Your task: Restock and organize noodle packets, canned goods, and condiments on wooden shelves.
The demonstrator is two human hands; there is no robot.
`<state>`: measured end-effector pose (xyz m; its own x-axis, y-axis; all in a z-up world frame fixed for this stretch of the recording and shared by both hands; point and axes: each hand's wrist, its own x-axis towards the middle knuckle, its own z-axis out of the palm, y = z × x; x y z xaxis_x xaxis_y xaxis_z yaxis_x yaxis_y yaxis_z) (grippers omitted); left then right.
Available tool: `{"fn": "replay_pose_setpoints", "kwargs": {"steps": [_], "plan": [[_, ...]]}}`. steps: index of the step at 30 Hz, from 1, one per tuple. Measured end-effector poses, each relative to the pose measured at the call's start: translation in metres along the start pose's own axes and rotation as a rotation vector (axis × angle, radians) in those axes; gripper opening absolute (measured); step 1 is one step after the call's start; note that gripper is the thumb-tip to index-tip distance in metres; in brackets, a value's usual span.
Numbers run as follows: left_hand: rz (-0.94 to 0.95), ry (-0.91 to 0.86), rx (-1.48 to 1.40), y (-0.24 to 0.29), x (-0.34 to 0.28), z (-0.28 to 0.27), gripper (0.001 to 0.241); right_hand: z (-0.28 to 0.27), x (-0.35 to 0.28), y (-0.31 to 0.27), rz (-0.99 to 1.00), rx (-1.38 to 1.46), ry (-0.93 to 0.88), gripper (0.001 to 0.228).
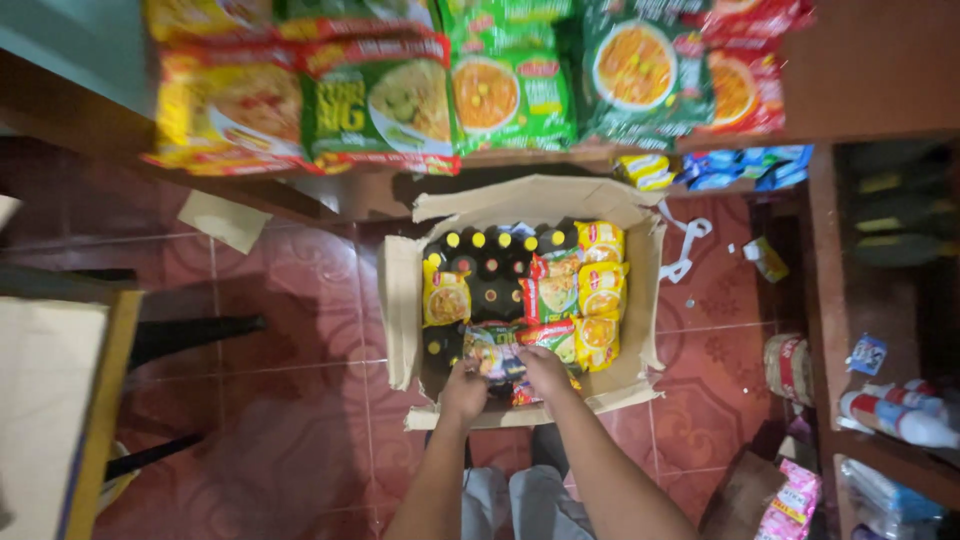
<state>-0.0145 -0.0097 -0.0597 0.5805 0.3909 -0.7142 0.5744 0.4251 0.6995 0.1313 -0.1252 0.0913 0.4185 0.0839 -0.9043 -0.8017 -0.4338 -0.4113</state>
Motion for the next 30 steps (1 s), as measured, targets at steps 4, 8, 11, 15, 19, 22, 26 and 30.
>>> {"fn": "replay_pose_setpoints", "kwargs": {"steps": [4,8,11,15,19,22,26,30], "plan": [[0.238,0.085,-0.050,0.083,-0.066,-0.001,0.020,-0.009,-0.017,0.016,-0.307,0.098,0.050,0.019],[-0.195,-0.069,-0.407,0.200,-0.181,0.015,0.040,-0.024,-0.110,-0.005,-0.313,0.398,-0.040,0.040],[-0.221,-0.198,-0.328,0.271,-0.217,0.019,0.051,-0.036,-0.194,-0.073,-0.402,0.428,-0.060,0.056],[-0.449,-0.212,-0.137,0.329,-0.299,0.015,0.056,-0.057,-0.287,-0.101,-0.388,0.575,-0.160,0.067],[-0.345,-0.281,-0.226,0.355,-0.326,0.016,0.055,-0.076,-0.337,-0.138,-0.459,0.607,-0.329,0.058],[-0.230,-0.393,-0.284,0.379,-0.363,0.021,0.050,-0.079,-0.386,-0.156,-0.456,0.683,-0.410,0.054],[-0.058,-0.372,-0.329,0.410,-0.396,0.034,0.041,-0.076,-0.421,-0.176,-0.441,0.742,-0.397,0.040],[-0.005,-0.317,-0.316,0.440,-0.431,0.040,0.037,-0.074,-0.433,-0.188,-0.504,0.795,-0.434,0.034]]}}
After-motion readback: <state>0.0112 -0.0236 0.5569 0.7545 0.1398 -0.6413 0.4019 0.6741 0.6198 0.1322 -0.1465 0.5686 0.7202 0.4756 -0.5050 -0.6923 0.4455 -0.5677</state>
